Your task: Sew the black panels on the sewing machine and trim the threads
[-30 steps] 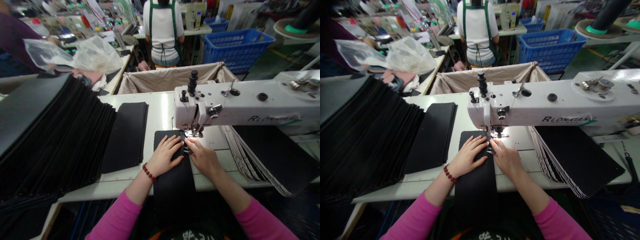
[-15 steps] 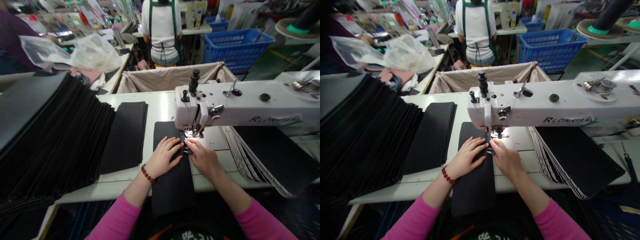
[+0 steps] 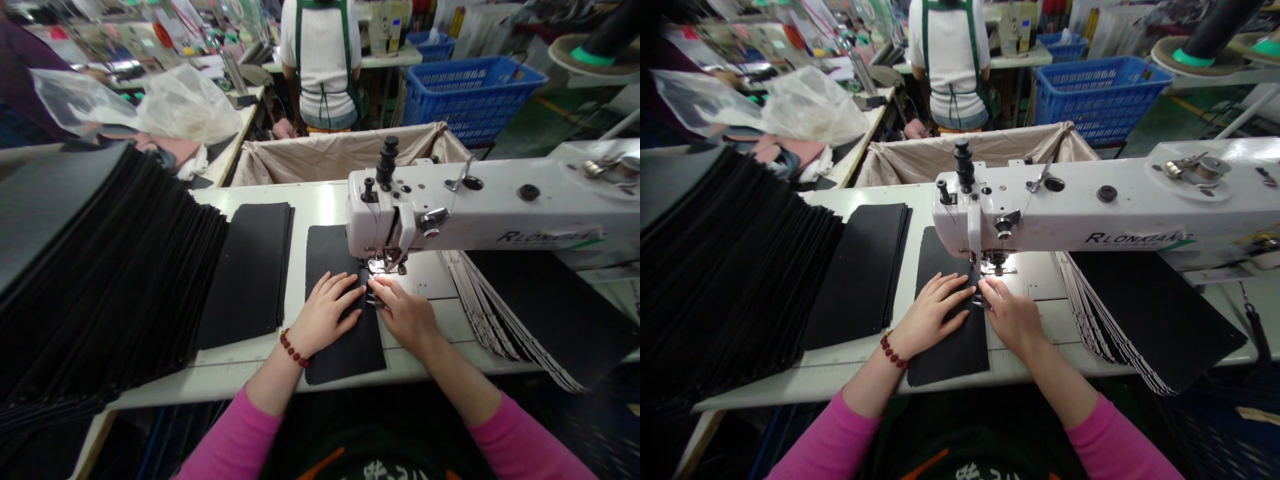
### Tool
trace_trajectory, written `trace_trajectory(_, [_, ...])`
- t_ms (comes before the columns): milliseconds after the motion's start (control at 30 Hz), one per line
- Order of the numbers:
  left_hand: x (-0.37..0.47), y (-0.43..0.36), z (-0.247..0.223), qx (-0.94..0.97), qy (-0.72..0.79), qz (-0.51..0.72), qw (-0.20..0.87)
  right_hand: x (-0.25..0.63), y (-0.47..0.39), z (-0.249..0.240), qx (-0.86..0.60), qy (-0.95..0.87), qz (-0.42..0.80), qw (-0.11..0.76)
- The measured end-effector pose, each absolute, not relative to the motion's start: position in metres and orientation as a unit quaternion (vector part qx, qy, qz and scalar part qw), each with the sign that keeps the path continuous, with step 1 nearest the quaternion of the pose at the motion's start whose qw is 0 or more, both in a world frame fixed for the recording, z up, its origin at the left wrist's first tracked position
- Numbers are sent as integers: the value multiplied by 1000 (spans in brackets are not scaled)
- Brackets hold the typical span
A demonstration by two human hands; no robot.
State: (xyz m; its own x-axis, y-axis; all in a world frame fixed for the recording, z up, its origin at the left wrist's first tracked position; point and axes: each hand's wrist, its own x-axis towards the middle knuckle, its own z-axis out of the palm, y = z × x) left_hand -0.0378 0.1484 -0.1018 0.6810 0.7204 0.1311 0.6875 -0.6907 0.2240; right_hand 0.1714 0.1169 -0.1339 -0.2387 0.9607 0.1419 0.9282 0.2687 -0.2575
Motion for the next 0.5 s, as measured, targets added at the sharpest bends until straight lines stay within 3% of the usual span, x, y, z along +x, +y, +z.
trace_trajectory(500, [-38,149,-104,910,391,117,69,172,117,-133,-598,-787,72,137])
